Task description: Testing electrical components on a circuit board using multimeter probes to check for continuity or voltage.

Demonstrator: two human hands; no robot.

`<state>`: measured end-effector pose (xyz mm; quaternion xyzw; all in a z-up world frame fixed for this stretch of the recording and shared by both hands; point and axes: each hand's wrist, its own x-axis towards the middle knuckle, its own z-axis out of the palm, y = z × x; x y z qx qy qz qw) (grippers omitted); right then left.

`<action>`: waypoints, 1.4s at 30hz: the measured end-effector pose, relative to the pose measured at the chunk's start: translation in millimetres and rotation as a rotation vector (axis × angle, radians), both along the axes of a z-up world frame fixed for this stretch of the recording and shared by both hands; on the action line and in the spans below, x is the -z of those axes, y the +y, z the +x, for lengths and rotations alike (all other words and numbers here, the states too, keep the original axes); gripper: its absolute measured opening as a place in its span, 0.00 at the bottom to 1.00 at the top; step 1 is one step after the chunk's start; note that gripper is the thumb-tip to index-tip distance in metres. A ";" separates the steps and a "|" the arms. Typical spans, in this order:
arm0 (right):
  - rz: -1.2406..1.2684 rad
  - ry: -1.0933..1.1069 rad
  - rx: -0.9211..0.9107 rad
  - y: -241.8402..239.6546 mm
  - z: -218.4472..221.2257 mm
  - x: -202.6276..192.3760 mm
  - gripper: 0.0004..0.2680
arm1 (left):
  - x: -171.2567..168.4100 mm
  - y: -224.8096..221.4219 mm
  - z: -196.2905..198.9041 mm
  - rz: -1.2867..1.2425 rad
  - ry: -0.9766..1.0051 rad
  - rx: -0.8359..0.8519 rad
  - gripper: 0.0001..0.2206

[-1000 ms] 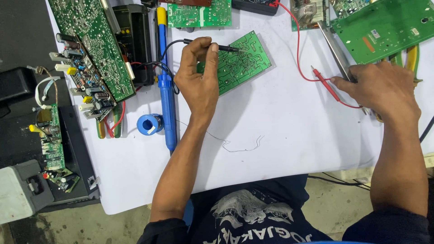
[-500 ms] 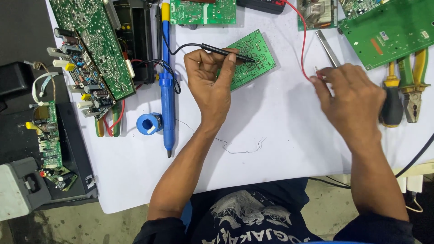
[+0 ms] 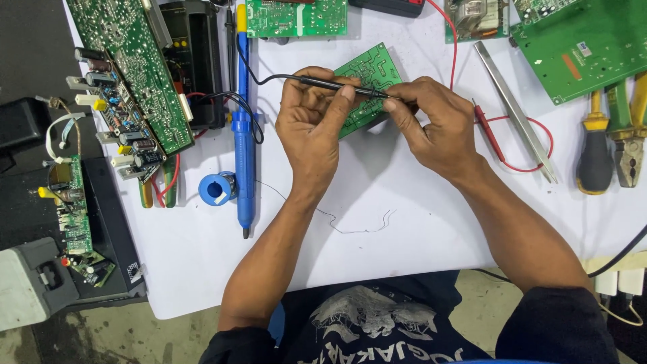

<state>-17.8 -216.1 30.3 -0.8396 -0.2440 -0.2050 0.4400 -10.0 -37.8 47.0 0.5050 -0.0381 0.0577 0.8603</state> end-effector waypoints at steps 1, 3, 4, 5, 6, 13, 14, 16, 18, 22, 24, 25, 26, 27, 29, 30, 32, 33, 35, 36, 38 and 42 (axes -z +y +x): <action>0.001 0.002 -0.002 -1.0 1.4 -0.5 0.03 | 1.6 -0.3 0.0 0.001 0.002 -0.002 0.10; -0.012 -0.083 -0.018 -3.4 3.3 -2.0 0.02 | 4.7 -1.2 0.5 -0.019 -0.021 0.054 0.09; -0.013 -0.082 -0.017 -5.2 3.0 -3.0 0.02 | 5.9 -3.4 0.1 -0.020 -0.021 0.056 0.09; -0.022 -0.071 -0.006 -6.8 2.6 -4.0 0.02 | 7.0 -5.5 -0.4 -0.030 -0.009 0.067 0.10; -0.031 -0.059 0.003 -8.3 2.1 -5.2 0.03 | 8.1 -7.3 -1.1 -0.041 0.003 0.079 0.10; -0.006 -0.023 -0.029 -14.2 -3.8 -7.7 0.04 | 10.1 -11.0 -5.2 -0.033 0.027 0.113 0.10; -0.011 -0.013 -0.024 -15.0 -4.9 -7.2 0.03 | 11.1 -11.3 -5.8 -0.031 0.020 0.121 0.10; -0.016 -0.004 -0.018 -15.4 -6.3 -6.9 0.03 | 11.5 -11.3 -6.4 -0.029 0.011 0.129 0.10; 0.011 0.012 -0.015 -14.0 -6.5 -7.5 0.03 | 9.6 -10.2 -6.4 -0.037 0.022 0.131 0.10; 0.181 0.022 -0.063 -15.3 -1.9 -5.5 0.03 | 7.1 -4.6 0.5 0.113 -0.036 0.071 0.10; -0.209 -0.046 0.028 -21.9 -6.5 -9.8 0.10 | 6.6 3.6 4.2 0.060 -0.034 0.089 0.08; -0.207 -0.047 0.027 -32.0 -14.3 -8.5 0.10 | 6.8 12.1 8.5 0.061 -0.035 0.087 0.08; -0.429 -0.082 0.209 -42.6 -22.2 -7.4 0.09 | 7.0 19.9 13.2 0.160 -0.078 0.040 0.07; -0.648 -0.118 0.391 -53.3 -29.8 -6.2 0.09 | 7.4 27.8 18.1 0.259 -0.121 -0.007 0.06; -0.812 -0.063 0.509 -69.2 -54.5 5.4 0.10 | 2.6 37.3 23.4 0.244 -0.118 -0.061 0.07; -0.975 -0.010 0.617 -78.0 -66.3 10.7 0.11 | 0.5 41.9 25.0 0.231 -0.113 -0.125 0.10; -0.978 -0.011 0.636 -82.6 -76.6 20.2 0.09 | 5.8 45.5 26.5 0.229 -0.133 -0.124 0.09; -0.976 -0.012 0.658 -84.6 -81.6 25.1 0.06 | 8.5 47.6 27.3 0.232 -0.156 -0.121 0.08; -0.929 -0.011 0.588 -85.1 -79.8 25.4 0.05 | 13.2 40.6 25.1 0.243 -0.173 -0.126 0.07; -0.882 -0.008 0.528 -84.9 -78.7 25.5 0.05 | 15.2 37.3 24.9 0.254 -0.193 -0.124 0.06; -0.680 0.053 0.414 -66.8 -70.0 5.6 0.04 | 15.0 29.7 15.9 0.248 -0.179 -0.034 0.07; -0.007 0.268 0.205 -26.1 -42.5 -45.2 0.09 | 9.6 24.0 3.1 0.313 -0.068 0.173 0.13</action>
